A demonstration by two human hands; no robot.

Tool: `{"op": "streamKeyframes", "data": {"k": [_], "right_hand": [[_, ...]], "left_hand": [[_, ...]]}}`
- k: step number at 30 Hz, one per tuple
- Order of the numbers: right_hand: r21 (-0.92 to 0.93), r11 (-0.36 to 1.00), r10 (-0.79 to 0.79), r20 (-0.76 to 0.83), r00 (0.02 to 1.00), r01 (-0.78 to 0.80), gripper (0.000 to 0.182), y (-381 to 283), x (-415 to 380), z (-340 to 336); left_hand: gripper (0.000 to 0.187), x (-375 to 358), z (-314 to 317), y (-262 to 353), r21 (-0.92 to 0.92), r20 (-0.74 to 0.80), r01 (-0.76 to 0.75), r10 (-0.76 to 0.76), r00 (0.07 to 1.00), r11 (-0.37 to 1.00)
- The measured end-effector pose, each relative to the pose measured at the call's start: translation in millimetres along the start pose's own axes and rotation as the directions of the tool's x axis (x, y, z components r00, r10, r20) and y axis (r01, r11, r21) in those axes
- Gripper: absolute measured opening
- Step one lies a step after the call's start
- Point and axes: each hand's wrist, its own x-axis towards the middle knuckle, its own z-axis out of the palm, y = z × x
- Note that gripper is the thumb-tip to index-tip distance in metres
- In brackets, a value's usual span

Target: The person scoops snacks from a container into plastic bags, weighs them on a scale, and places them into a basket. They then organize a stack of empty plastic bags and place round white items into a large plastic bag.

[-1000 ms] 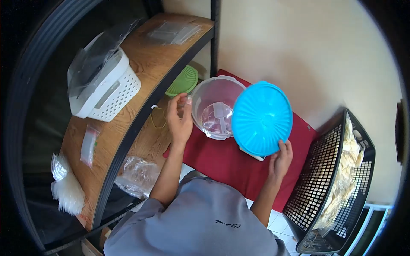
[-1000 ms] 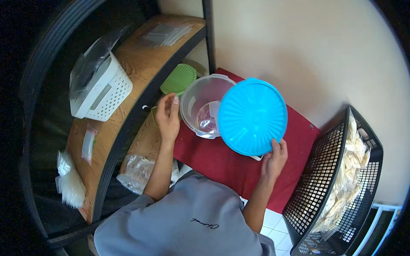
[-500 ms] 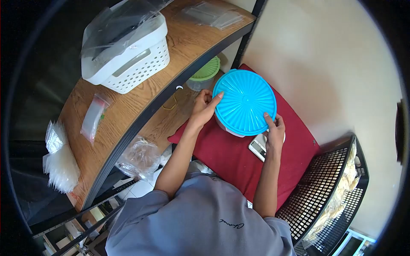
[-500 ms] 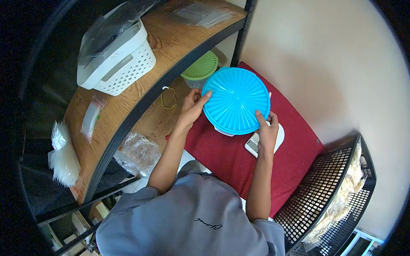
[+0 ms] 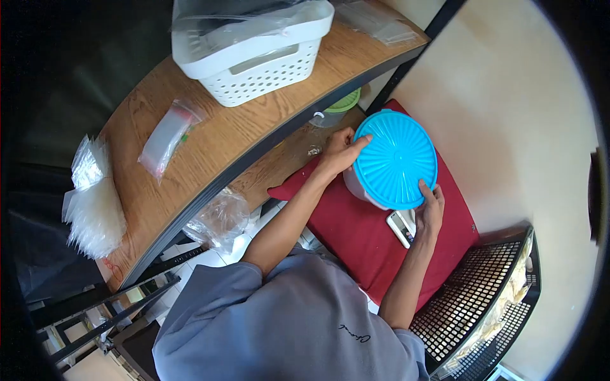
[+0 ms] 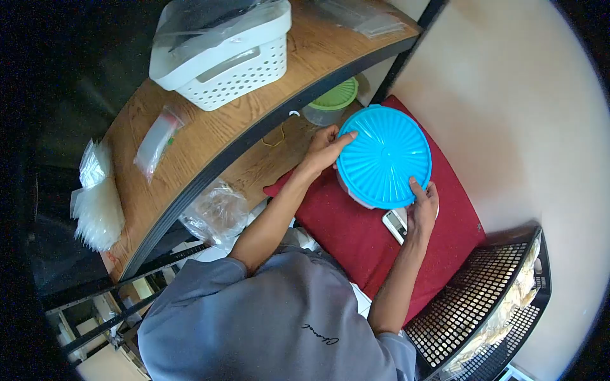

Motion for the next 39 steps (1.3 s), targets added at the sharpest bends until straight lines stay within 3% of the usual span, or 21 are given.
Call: {"op": "streamKeyframes", "data": {"k": [2,4,8,9,10,11,13,14,15,22,32,39], "right_hand": [[0.102,0.995,-0.018,-0.005,1.000,0.018,0.028,0,-26,15],[0.105,0.994,0.001,0.056,0.998,-0.007,0.025,7,-48,21],[0.218,0.974,0.031,0.142,0.989,-0.062,0.027,22,-85,59],[0.226,0.970,0.032,0.232,0.972,-0.086,0.027,32,-88,62],[0.232,0.966,0.031,0.319,0.947,-0.110,0.027,38,-92,67],[0.206,0.967,0.077,0.313,0.947,-0.147,0.026,40,-98,74],[0.150,0.973,0.118,0.326,0.938,-0.175,0.021,51,-100,81],[0.110,0.976,0.142,0.323,0.936,-0.186,0.018,56,-101,82],[0.110,0.975,0.148,0.325,0.934,-0.192,0.018,59,-102,82],[0.012,0.965,0.243,0.326,0.914,-0.261,0.015,80,-107,74],[-0.083,0.945,0.325,0.337,0.884,-0.316,0.020,99,-117,57],[-0.058,0.947,0.320,0.206,0.925,-0.315,0.018,117,-137,49]], "left_hand": [[0.033,-9,-11,3,0.059,-0.025,0.040,-0.039,0.999,0.997],[0.044,-22,-25,-2,0.038,-0.066,-0.248,0.250,0.966,0.968],[0.030,-59,-80,9,-0.109,-0.083,-0.076,0.067,0.994,0.991],[0.028,-66,-93,6,-0.237,-0.144,-0.065,0.031,0.989,0.969],[0.032,-74,-106,4,-0.360,-0.199,-0.064,-0.010,0.980,0.931],[0.032,-79,-119,0,-0.355,-0.207,-0.062,-0.014,0.978,0.933],[0.045,-86,-149,-23,-0.474,-0.383,-0.107,-0.095,0.919,0.874],[0.045,-81,-174,-57,-0.475,-0.471,-0.196,-0.060,0.880,0.858],[0.046,-73,-197,-89,-0.467,-0.554,-0.284,-0.026,0.832,0.838],[0.045,-70,-270,-131,-0.311,-0.622,-0.245,-0.001,0.783,0.918],[0.045,-33,-291,-201,-0.068,-0.642,-0.146,0.068,0.763,0.987],[0.044,-18,-305,-244,0.116,-0.632,-0.108,0.157,0.759,0.987]]}}
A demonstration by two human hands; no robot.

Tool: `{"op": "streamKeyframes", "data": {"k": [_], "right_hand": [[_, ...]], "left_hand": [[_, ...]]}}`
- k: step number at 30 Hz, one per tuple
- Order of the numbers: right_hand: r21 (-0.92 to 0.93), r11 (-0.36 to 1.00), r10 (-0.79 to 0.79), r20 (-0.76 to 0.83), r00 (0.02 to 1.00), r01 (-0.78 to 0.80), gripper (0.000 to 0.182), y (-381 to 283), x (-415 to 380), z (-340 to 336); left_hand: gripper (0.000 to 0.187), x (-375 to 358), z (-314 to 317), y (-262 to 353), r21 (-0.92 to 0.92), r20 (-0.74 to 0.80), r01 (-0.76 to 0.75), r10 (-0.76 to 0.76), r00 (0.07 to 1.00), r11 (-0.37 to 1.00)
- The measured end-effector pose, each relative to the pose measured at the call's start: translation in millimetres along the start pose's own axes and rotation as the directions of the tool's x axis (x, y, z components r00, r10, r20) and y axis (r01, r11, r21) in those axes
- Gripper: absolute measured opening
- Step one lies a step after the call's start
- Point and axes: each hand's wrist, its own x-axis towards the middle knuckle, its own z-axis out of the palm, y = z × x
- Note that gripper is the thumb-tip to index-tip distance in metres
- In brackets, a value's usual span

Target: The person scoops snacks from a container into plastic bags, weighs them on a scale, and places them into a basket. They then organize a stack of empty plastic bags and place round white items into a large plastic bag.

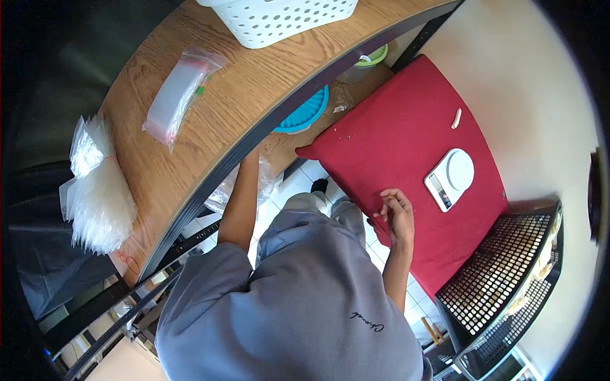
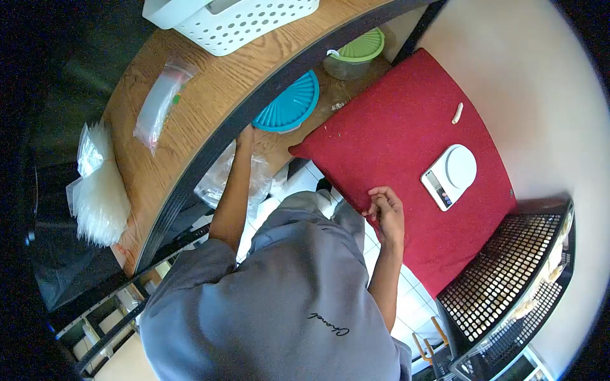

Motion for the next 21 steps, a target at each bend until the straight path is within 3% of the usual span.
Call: {"op": "streamKeyframes", "data": {"k": [4,6,7,9,13,17,19,20,21], "right_hand": [[0.033,0.999,0.012,-0.018,1.000,-0.012,0.014,8,-5,1],[0.048,0.999,0.009,-0.035,0.999,-0.008,0.013,9,-10,1],[0.048,0.999,0.012,-0.040,0.999,-0.010,0.012,8,-13,1],[0.055,0.998,0.005,-0.055,0.998,-0.002,0.012,11,-21,-5],[0.105,0.994,-0.014,-0.071,0.997,0.022,0.010,23,-38,-21],[0.094,0.995,-0.021,-0.133,0.991,0.033,0.009,36,-66,-40],[0.099,0.994,-0.030,-0.159,0.987,0.046,0.009,48,-81,-52],[0.097,0.994,-0.035,-0.182,0.983,0.053,0.009,58,-90,-58],[0.110,0.993,-0.026,-0.193,0.981,0.048,0.009,68,-100,-63]], "left_hand": [[0.044,10,10,-22,0.057,0.005,-0.053,0.052,0.999,0.997],[0.039,13,14,-31,-0.013,0.041,0.019,-0.019,0.999,1.000],[0.039,-1,23,-5,-0.017,0.053,0.013,-0.012,0.999,1.000],[0.034,-46,42,70,-0.394,0.025,0.336,-0.356,0.934,0.855],[0.027,-33,62,67,-0.498,0.074,0.254,-0.251,0.965,0.829],[0.029,-37,63,90,-0.355,0.208,0.385,-0.329,0.921,0.852],[0.030,-41,53,95,-0.145,0.287,0.451,-0.399,0.871,0.881],[0.030,-49,46,94,-0.130,0.293,0.451,-0.400,0.868,0.883],[0.029,-60,38,85,-0.216,0.201,0.395,-0.355,0.913,0.893]]}}
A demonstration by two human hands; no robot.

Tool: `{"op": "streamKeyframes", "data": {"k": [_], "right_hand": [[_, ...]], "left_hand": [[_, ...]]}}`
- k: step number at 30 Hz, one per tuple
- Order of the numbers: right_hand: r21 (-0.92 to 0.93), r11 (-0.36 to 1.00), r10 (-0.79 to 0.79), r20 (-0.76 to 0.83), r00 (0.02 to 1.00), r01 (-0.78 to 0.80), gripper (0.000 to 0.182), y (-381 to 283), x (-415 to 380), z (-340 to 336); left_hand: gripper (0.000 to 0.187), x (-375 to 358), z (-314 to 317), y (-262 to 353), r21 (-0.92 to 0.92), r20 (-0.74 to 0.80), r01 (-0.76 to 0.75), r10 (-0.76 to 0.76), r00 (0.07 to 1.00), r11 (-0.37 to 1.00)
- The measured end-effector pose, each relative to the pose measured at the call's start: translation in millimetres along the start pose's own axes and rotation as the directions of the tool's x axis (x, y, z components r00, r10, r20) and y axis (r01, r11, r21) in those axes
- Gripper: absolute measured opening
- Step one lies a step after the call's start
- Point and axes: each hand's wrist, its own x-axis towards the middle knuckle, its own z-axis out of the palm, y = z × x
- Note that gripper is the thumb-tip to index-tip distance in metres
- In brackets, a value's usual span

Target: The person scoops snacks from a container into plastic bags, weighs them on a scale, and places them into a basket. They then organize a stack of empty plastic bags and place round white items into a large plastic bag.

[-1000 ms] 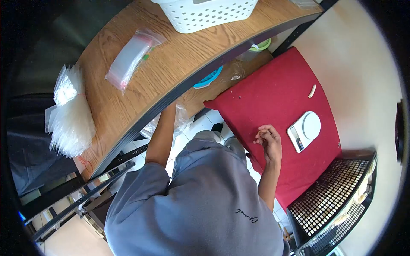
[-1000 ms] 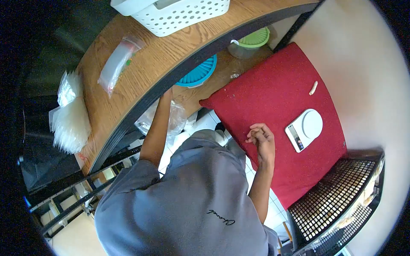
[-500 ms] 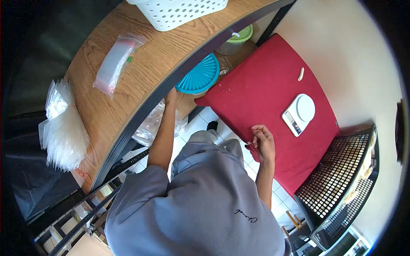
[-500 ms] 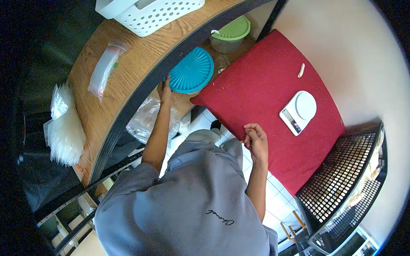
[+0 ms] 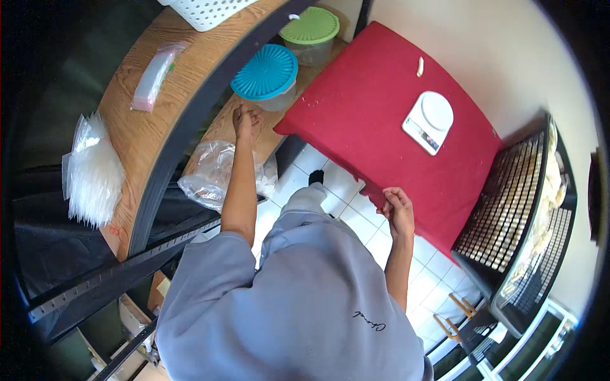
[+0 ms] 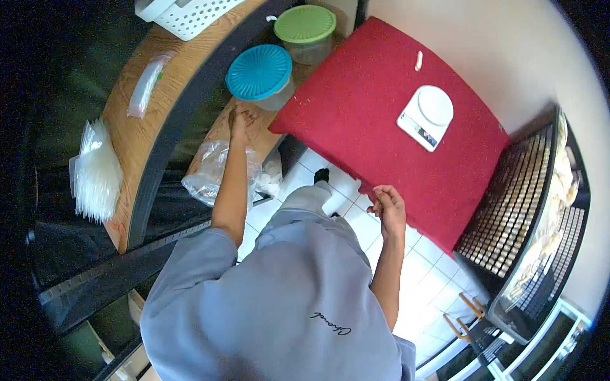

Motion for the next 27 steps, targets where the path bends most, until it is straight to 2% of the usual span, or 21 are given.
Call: {"op": "streamKeyframes", "data": {"k": [1,2,4,6,8,10,11,12,13,14,16,18,19,20,21,22,23,24,25,26,27], "right_hand": [[-0.015,1.000,0.007,-0.041,0.999,-0.008,0.010,9,-9,-9],[-0.031,0.999,0.016,-0.082,0.997,-0.019,0.010,19,-17,-18],[-0.041,0.998,0.050,-0.112,0.992,-0.055,0.010,57,-28,-44],[-0.143,0.975,0.141,-0.201,0.969,-0.172,0.013,109,-37,-72],[-0.167,0.934,0.258,-0.296,0.920,-0.316,0.016,185,-45,-108],[-0.114,0.875,0.411,-0.340,0.846,-0.471,0.018,263,-69,-146],[-0.095,0.856,0.447,-0.357,0.820,-0.508,0.017,317,-89,-175],[-0.185,0.729,0.557,-0.399,0.728,-0.659,0.021,354,-105,-195],[-0.261,0.567,0.644,-0.451,0.618,-0.781,0.025,377,-127,-207],[-0.205,0.499,0.710,-0.459,0.533,-0.842,0.026,374,-163,-198],[-0.234,0.508,0.708,-0.434,0.557,-0.829,0.024,366,-179,-185],[-0.183,0.551,0.719,-0.391,0.575,-0.814,0.026,366,-180,-170],[-0.183,0.541,0.725,-0.393,0.565,-0.821,0.026,379,-176,-168],[-0.331,0.572,0.703,-0.273,0.656,-0.751,0.029,396,-169,-161],[-0.462,0.597,0.682,-0.139,0.718,-0.656,0.035,417,-164,-156],[-0.755,0.530,0.633,0.051,0.772,-0.385,0.045,450,-153,-151],[-0.908,0.417,0.612,0.257,0.748,-0.029,0.054,482,-140,-137],[-0.827,0.134,0.699,-0.312,0.644,-0.546,0.071,380,-114,-50],[-0.891,0.090,0.682,-0.271,0.679,-0.445,0.087,400,-118,-39],[-0.922,0.050,0.706,-0.238,0.667,-0.383,0.091,380,-118,-19],[-0.924,-0.026,0.715,-0.285,0.639,-0.383,0.094,401,-122,-13]], "left_hand": [[0.028,-13,-6,-8,-0.069,-0.084,-0.078,0.072,0.994,0.995],[0.028,-29,-14,-20,-0.056,-0.077,-0.068,0.064,0.995,0.996],[0.024,-76,-38,-44,0.047,-0.046,-0.337,0.339,0.940,0.940],[0.020,-118,-68,-91,0.167,0.113,-0.408,0.393,0.912,0.898],[0.019,-173,-88,-124,0.284,0.196,-0.332,0.285,0.938,0.899],[0.018,-194,-136,-173,0.443,0.377,-0.200,0.021,0.926,0.874],[0.020,-196,-176,-210,0.608,0.411,-0.210,-0.077,0.908,0.765],[0.022,-197,-209,-232,0.740,0.428,-0.233,-0.173,0.887,0.631],[0.024,-208,-232,-229,0.906,0.256,-0.046,-0.458,0.851,0.421],[0.026,-217,-258,-229,0.985,0.007,0.112,-0.675,0.738,0.133],[0.028,-212,-291,-241,0.975,-0.150,0.221,-0.652,0.743,0.027],[0.030,-192,-318,-266,0.906,-0.137,0.350,-0.619,0.773,0.237],[0.031,-184,-310,-268,0.906,-0.139,0.337,-0.573,0.808,0.255],[0.032,-170,-300,-270,0.908,-0.137,0.318,-0.522,0.842,0.274],[0.033,-150,-305,-287,0.952,-0.088,0.198,-0.412,0.907,0.234],[0.035,-126,-309,-307,0.980,-0.023,0.080,-0.298,0.954,0.181],[0.041,-110,-293,-305,0.977,-0.021,0.070,-0.233,0.972,0.202],[0.047,-95,-280,-302,0.974,-0.023,0.061,-0.169,0.985,0.220],[0.053,-66,-291,-322,0.999,0.015,-0.014,-0.010,1.000,0.045],[0.059,-28,-314,-352,0.988,0.084,-0.064,0.140,0.987,-0.138],[0.053,24,-359,-388,0.910,0.202,-0.099,0.221,0.954,-0.401]]}}
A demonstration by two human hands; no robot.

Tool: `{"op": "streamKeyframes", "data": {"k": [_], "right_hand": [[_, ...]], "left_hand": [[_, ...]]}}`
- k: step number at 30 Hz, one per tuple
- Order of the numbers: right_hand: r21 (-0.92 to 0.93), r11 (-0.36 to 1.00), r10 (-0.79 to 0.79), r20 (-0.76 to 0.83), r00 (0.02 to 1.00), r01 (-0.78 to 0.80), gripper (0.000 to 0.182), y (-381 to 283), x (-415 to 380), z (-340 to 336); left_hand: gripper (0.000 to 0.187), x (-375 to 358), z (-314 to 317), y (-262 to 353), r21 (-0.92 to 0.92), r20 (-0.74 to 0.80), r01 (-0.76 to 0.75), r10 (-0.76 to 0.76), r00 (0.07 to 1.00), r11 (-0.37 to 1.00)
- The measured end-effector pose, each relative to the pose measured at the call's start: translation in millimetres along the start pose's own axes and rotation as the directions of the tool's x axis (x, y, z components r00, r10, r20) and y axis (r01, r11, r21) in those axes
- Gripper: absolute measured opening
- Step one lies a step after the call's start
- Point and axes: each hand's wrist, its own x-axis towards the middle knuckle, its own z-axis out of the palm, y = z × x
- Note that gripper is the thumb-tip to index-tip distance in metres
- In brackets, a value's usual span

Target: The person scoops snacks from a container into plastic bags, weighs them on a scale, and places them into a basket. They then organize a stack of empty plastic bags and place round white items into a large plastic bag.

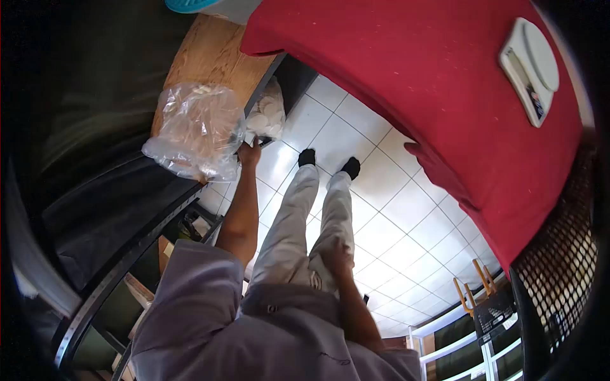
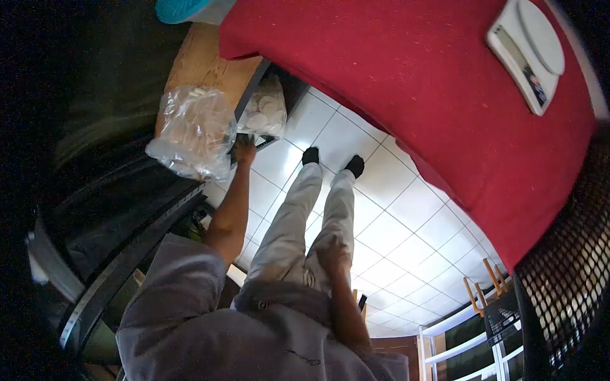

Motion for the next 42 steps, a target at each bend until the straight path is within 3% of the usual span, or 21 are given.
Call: {"op": "streamKeyframes", "data": {"k": [1,3,4,7,9,11,16,23,28,42], "right_hand": [[-0.054,0.997,0.051,0.006,0.999,-0.051,0.097,-2,11,17],[-0.068,0.996,0.064,-0.016,0.998,-0.065,0.100,-4,23,32],[-0.076,0.993,0.089,-0.024,0.996,-0.090,0.102,-2,24,39],[0.060,0.985,0.161,0.043,0.986,-0.164,0.105,-8,35,41],[-0.061,0.979,0.198,0.063,0.978,-0.194,0.108,-8,46,59],[-0.066,0.979,0.196,0.086,0.977,-0.191,0.108,-15,44,52],[-0.116,0.977,0.185,0.057,0.981,-0.177,0.106,-5,40,63],[-0.183,0.969,0.163,-0.034,0.986,-0.166,0.104,-10,36,66],[-0.166,0.974,0.156,-0.011,0.988,-0.156,0.104,-13,36,61],[-0.214,0.965,0.136,-0.093,0.986,-0.153,0.101,-11,38,78]], "left_hand": [[0.048,24,44,-22,0.261,-0.102,-0.078,0.108,0.989,0.962],[0.049,53,-11,-5,-0.062,0.080,-0.002,0.007,0.997,0.998],[0.049,41,-29,-5,-0.064,0.082,0.008,-0.003,0.997,0.998],[0.048,59,-54,45,-0.039,0.055,0.012,-0.009,0.998,0.999],[0.048,70,-58,69,-0.027,0.045,0.013,-0.012,0.999,1.000],[0.048,76,-54,79,-0.006,0.033,0.020,-0.019,0.999,1.000],[0.047,61,-34,68,0.091,0.038,0.018,-0.022,0.999,0.996],[0.046,71,-57,51,0.220,-0.015,0.044,-0.042,0.999,0.974],[0.046,79,-60,29,0.314,-0.055,0.074,-0.060,0.997,0.947],[0.045,87,-21,52,0.506,-0.081,0.014,0.031,0.996,0.863]]}}
